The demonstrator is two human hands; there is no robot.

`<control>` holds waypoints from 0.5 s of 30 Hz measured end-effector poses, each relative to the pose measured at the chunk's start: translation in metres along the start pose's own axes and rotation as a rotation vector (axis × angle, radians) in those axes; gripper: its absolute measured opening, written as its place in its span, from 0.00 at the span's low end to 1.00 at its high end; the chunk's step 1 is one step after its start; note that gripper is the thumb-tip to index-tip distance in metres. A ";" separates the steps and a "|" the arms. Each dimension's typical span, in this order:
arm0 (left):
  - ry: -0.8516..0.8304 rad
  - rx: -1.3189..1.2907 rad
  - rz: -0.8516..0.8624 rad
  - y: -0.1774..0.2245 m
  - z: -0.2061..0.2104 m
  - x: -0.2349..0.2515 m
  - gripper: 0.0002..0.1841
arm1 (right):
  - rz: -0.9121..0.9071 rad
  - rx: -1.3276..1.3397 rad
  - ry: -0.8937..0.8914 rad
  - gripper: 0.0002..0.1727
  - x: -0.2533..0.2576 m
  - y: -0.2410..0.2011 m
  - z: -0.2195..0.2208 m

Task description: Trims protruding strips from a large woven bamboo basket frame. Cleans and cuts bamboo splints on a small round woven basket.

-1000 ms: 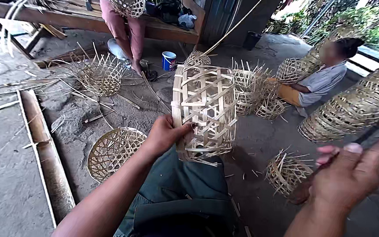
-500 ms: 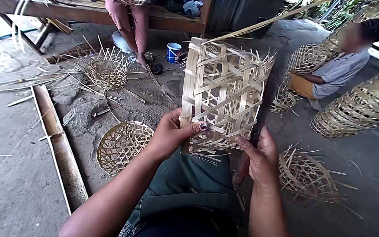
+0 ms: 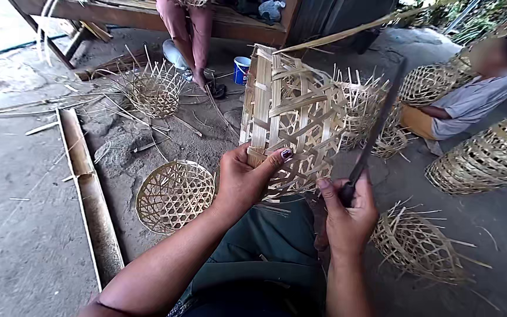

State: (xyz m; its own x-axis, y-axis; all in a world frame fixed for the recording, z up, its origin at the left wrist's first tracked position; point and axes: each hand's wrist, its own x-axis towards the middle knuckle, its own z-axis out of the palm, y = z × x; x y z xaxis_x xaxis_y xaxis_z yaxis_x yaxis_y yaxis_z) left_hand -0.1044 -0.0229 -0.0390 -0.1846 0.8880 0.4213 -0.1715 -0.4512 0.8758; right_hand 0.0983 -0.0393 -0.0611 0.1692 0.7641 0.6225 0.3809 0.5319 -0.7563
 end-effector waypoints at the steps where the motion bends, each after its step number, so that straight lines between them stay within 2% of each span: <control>1: 0.015 -0.031 0.020 0.001 0.003 0.001 0.08 | -0.058 0.004 0.020 0.40 -0.001 -0.009 -0.001; 3: 0.045 -0.124 0.015 0.003 0.011 0.002 0.08 | -0.089 0.152 -0.032 0.26 -0.005 -0.029 -0.006; 4: 0.044 -0.169 -0.006 0.002 0.016 0.001 0.07 | -0.066 0.247 -0.083 0.24 -0.007 -0.036 -0.007; 7: 0.001 -0.234 -0.139 -0.007 0.022 -0.006 0.08 | -0.010 0.313 -0.166 0.24 -0.006 -0.040 -0.013; 10: -0.122 -0.199 -0.242 -0.007 0.007 -0.007 0.08 | -0.005 0.170 -0.068 0.24 0.006 -0.023 -0.032; 12: -0.279 -0.172 -0.199 -0.003 -0.016 -0.003 0.06 | 0.026 0.135 -0.056 0.30 0.017 -0.009 -0.049; 15: -0.501 -0.141 -0.105 0.005 -0.043 0.005 0.07 | 0.098 0.244 -0.176 0.46 0.031 0.006 -0.057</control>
State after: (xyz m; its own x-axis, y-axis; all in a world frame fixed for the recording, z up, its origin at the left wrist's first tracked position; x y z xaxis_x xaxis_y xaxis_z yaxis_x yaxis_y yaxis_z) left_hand -0.1480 -0.0246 -0.0425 0.3201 0.8473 0.4238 -0.2989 -0.3342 0.8939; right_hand 0.1577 -0.0330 -0.0350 0.0263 0.8563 0.5158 0.1379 0.5079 -0.8503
